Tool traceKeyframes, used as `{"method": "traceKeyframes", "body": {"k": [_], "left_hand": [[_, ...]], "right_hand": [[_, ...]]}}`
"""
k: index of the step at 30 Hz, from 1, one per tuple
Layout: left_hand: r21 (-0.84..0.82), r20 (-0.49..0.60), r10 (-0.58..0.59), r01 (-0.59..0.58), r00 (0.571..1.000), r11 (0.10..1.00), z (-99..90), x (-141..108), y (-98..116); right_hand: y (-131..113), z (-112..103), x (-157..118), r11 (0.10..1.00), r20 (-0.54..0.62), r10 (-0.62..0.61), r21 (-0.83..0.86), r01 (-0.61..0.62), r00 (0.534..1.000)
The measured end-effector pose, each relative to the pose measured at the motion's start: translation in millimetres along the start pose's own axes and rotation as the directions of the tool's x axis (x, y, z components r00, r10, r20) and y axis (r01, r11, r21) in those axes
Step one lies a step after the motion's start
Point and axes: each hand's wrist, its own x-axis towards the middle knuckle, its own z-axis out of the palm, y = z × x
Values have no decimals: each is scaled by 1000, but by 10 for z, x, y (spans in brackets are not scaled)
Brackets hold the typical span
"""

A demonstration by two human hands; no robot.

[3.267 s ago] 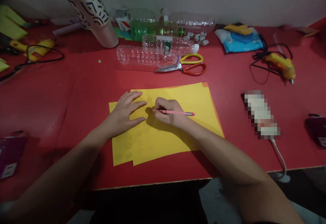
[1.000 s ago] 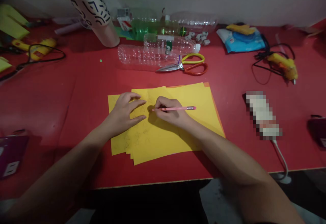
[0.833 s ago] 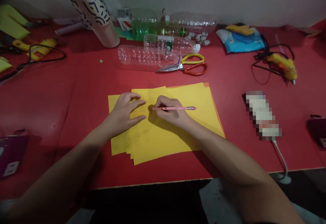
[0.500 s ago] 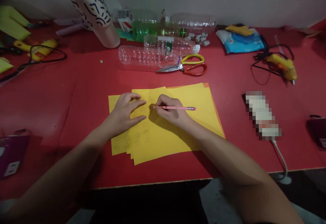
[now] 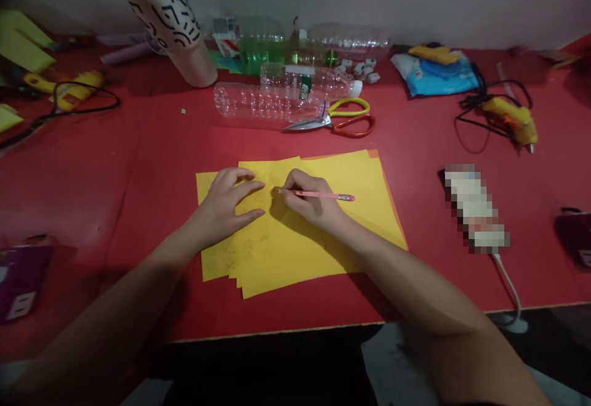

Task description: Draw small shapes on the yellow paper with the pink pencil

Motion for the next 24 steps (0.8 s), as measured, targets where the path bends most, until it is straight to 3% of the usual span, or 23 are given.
{"method": "traceKeyframes", "body": {"k": [24], "left_hand": [[12,-29,21,-20,999,1000,19,-3,-14]], "right_hand": [[65,-14,18,996,29,-83,26,83,996]]}}
